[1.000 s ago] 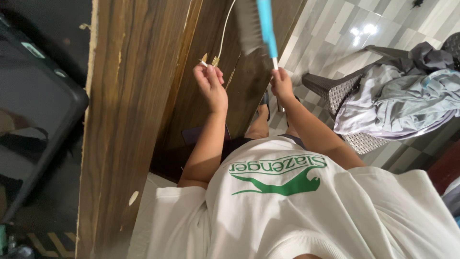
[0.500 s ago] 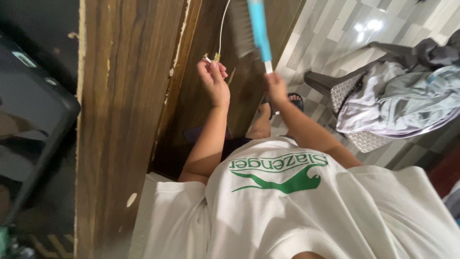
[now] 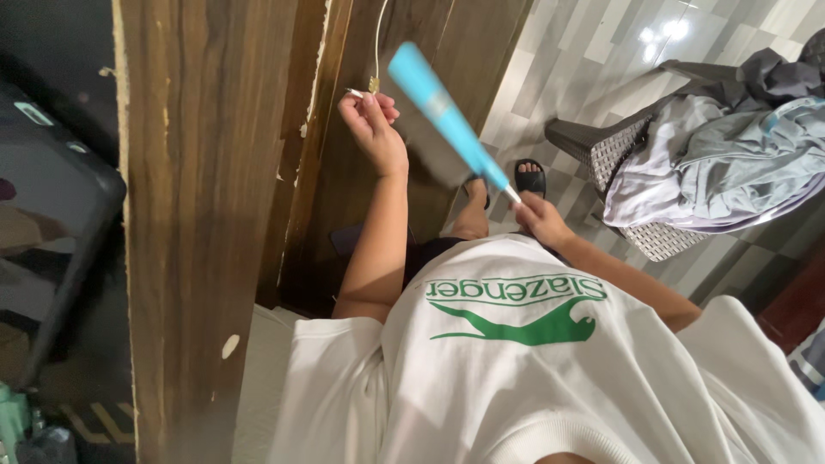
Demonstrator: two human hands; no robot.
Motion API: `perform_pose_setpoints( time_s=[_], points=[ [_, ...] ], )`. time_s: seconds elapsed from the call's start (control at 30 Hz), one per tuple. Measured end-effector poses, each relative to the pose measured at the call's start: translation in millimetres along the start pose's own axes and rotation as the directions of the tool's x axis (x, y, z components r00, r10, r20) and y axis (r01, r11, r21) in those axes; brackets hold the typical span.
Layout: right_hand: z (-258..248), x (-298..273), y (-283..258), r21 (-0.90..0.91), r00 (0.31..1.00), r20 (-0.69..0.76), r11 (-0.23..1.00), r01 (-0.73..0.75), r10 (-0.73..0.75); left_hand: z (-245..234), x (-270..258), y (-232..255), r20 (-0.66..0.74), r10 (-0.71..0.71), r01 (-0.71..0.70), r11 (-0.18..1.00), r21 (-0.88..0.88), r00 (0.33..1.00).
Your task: The person sweeps a desk with a brush, moves a mousepad and electronic cables, and wipes the surface with a cloth.
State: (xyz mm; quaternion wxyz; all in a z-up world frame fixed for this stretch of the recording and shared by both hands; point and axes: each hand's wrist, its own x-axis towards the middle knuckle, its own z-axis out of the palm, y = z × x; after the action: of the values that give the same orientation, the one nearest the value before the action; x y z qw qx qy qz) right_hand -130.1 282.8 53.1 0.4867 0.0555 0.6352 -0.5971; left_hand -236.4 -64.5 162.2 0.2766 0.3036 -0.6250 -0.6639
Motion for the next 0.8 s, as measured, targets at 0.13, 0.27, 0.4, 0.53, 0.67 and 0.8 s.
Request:
perform_pose_setpoints(
  time_s=[0.13,0.27,0.4,0.53,0.67,0.8],
  points=[
    [-56.2,18.0,4.6,-0.583,0.963,-0.077,0.796,0.166,-0.257,3.1,-4.4,-3.6,-0.006,-0.001,0.001,1.0,0.012,1.0],
    [-119.6,59.3,-24.7,-0.494,0.847,-0.473,0.869,-0.025,-0.244,4.1,-14.2,-12.2,0.012,-0.028,0.028,1.0,-0.001,1.0],
    [-134.3,86.8,-58.1,-0.062,0.689,-0.676,0.952,0.299,-0.26,7.4,-19.9,-22.9,0.085,-0.059,0.057,0.998,0.023,0.995],
    [-96.3,88.4,-84.6,-0.375,0.65,-0.644,0.907,0.191,-0.403,19.9,-20.6,-42.9,0.208,-0.1,0.096,0.995,0.031,0.973],
    [-64.6,105.6,-115.4,-0.536,0.645,-0.633,0.843,0.034,-0.428,37.9,-22.9,-63.7,0.294,-0.111,0.108,0.994,0.025,0.949],
    [-76.4,139.8,-132.4,-0.665,0.566,-0.631,0.745,-0.044,-0.53,43.6,-26.2,-74.4,0.353,-0.127,0.138,0.99,-0.005,0.927]
  ],
)
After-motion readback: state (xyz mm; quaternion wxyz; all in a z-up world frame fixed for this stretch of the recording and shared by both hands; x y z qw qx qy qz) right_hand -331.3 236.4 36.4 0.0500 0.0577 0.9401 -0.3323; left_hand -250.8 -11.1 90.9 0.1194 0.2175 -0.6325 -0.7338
